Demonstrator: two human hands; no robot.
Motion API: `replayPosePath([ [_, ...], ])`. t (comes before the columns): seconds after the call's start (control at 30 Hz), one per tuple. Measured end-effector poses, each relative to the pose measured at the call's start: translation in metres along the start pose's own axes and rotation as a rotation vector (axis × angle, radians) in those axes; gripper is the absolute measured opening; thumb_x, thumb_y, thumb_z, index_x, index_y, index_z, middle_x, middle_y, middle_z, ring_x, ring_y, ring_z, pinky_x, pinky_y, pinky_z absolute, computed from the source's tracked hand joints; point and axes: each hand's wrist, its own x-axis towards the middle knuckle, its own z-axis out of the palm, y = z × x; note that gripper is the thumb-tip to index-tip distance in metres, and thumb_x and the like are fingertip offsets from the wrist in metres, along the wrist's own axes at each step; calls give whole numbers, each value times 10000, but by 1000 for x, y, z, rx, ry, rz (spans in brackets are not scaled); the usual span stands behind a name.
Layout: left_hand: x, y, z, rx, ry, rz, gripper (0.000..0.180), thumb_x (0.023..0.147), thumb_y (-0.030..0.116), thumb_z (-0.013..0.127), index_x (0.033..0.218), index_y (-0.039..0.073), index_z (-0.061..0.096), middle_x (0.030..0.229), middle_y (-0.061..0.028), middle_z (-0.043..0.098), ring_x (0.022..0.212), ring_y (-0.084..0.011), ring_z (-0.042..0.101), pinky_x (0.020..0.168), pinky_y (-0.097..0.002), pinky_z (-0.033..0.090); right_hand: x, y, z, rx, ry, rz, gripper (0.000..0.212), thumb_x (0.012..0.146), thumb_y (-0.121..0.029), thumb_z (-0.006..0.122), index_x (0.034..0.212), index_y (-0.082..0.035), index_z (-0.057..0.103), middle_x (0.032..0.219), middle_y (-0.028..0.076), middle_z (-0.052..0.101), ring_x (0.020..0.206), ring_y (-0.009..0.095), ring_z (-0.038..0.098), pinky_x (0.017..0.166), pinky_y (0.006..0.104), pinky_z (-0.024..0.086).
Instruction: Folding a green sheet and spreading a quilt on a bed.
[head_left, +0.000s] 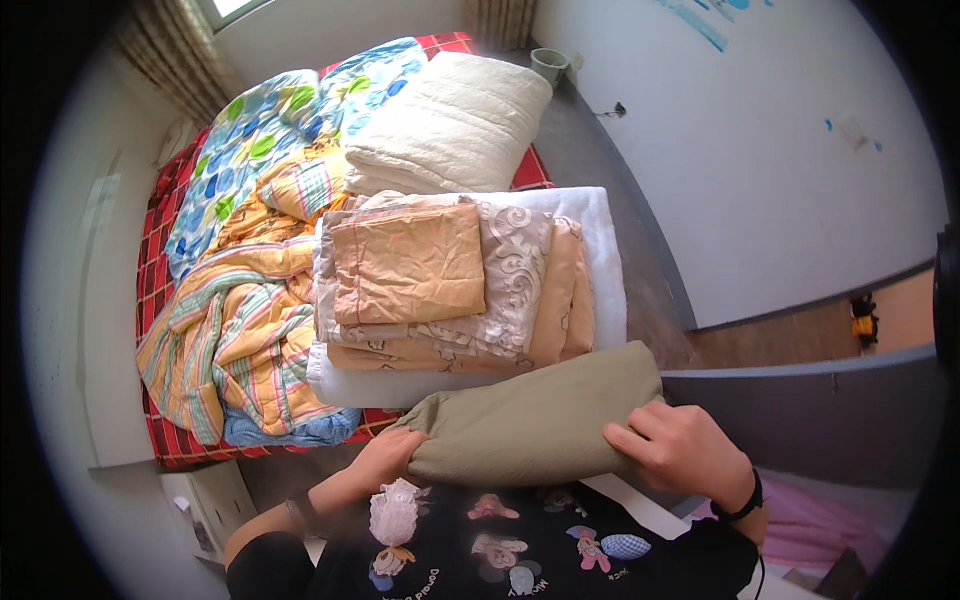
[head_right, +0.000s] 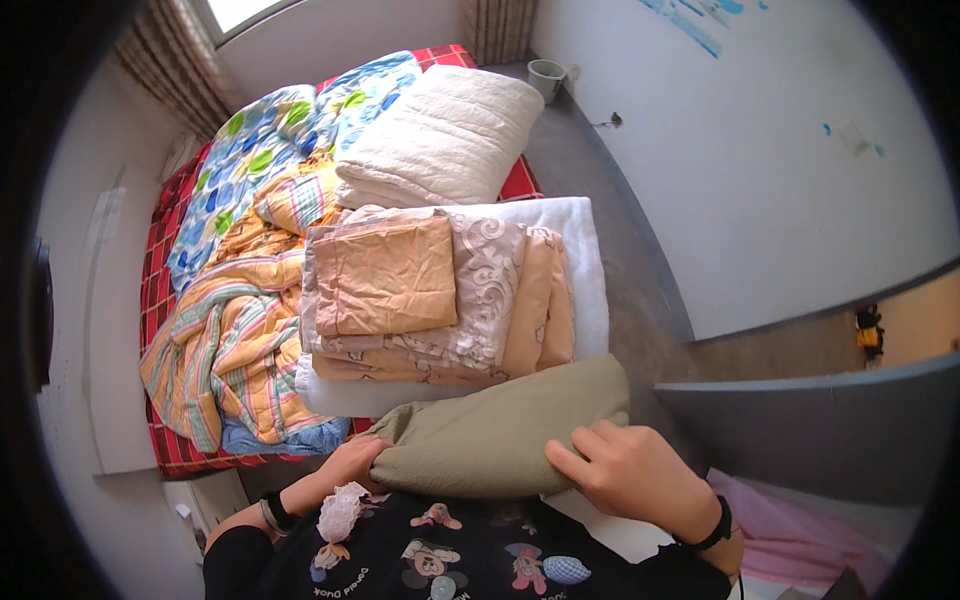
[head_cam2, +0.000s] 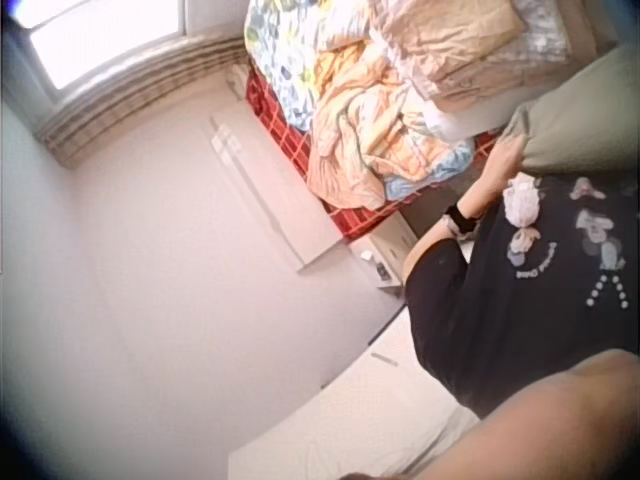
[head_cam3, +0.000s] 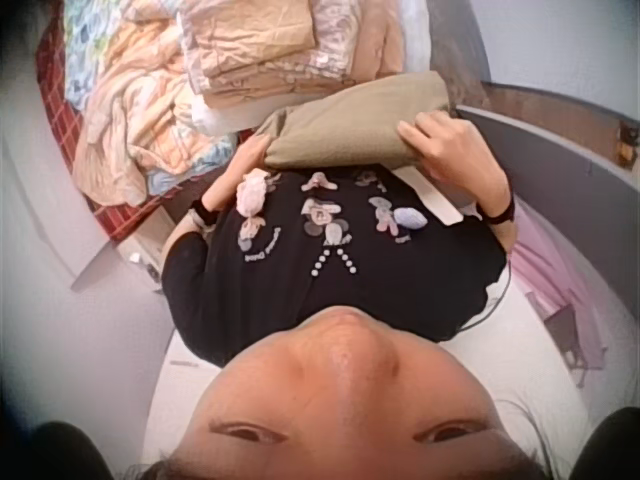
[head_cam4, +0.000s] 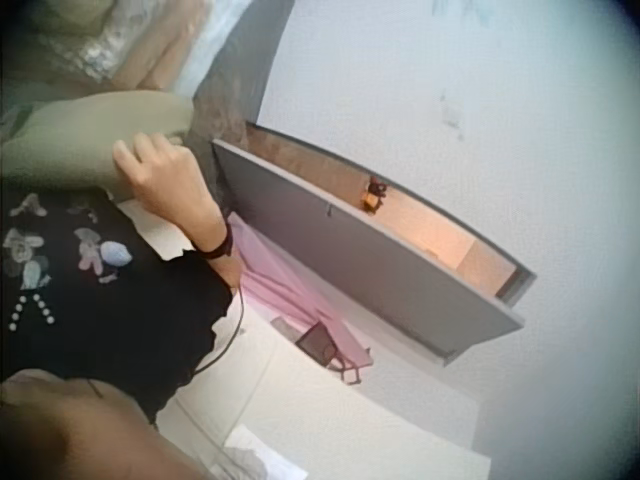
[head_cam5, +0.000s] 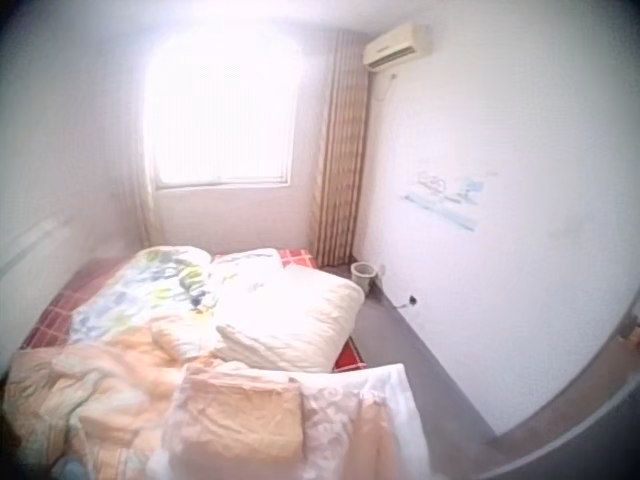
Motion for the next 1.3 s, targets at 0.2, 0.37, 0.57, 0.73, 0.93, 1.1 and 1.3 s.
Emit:
replayPosePath([
  [0.2,64,20,-102,103,78,-93,519,558,193,715,1005,61,485,823,-144,542,794,-324,544,691,-392,449,65,88,-69,-14,16,-121,361,588,-46,591,932,-76,486,725,92,492,657,274,536,555,355,459],
  [0.37,158,58,-253,332,305,78,469,576,152,682,989,60,478,817,-153,553,804,-332,549,688,-398,445,108,155,-152,22,362,143,452,601,71,629,1023,-55,532,925,123,586,882,271,585,767,331,467],
  [0.57,280,-5,-368,741,526,160,417,642,135,642,1013,77,461,777,-144,576,803,-329,557,690,-408,448,234,263,-177,-38,583,84,374,695,-1,611,1053,-59,519,946,115,570,900,255,556,787,313,447],
  [0.73,375,-94,-462,1124,797,164,257,718,86,567,958,89,477,792,-86,583,809,-256,573,724,-368,465,368,345,-153,-414,989,130,380,698,-135,632,1056,-107,510,884,85,545,816,254,549,654,349,470],
  [0.93,433,-239,-457,1393,1000,194,83,747,101,511,825,115,488,744,-16,544,797,-187,536,698,-333,432,468,397,-22,-647,1046,156,321,766,-74,529,1079,-122,478,881,77,508,815,238,521,547,323,482],
  [1.1,410,-389,-346,961,626,-241,74,719,55,494,777,94,519,731,-84,568,742,-241,551,652,-367,411,540,394,182,-397,615,192,376,707,-57,520,1075,-117,472,960,110,490,866,272,512,580,319,509],
  [1.3,346,-405,-274,454,425,-405,116,744,117,513,829,45,543,750,-152,581,712,-334,568,622,-404,450,556,393,354,227,-76,285,585,750,24,446,1286,-197,367,1321,262,253,1169,402,344,929,408,371],
])
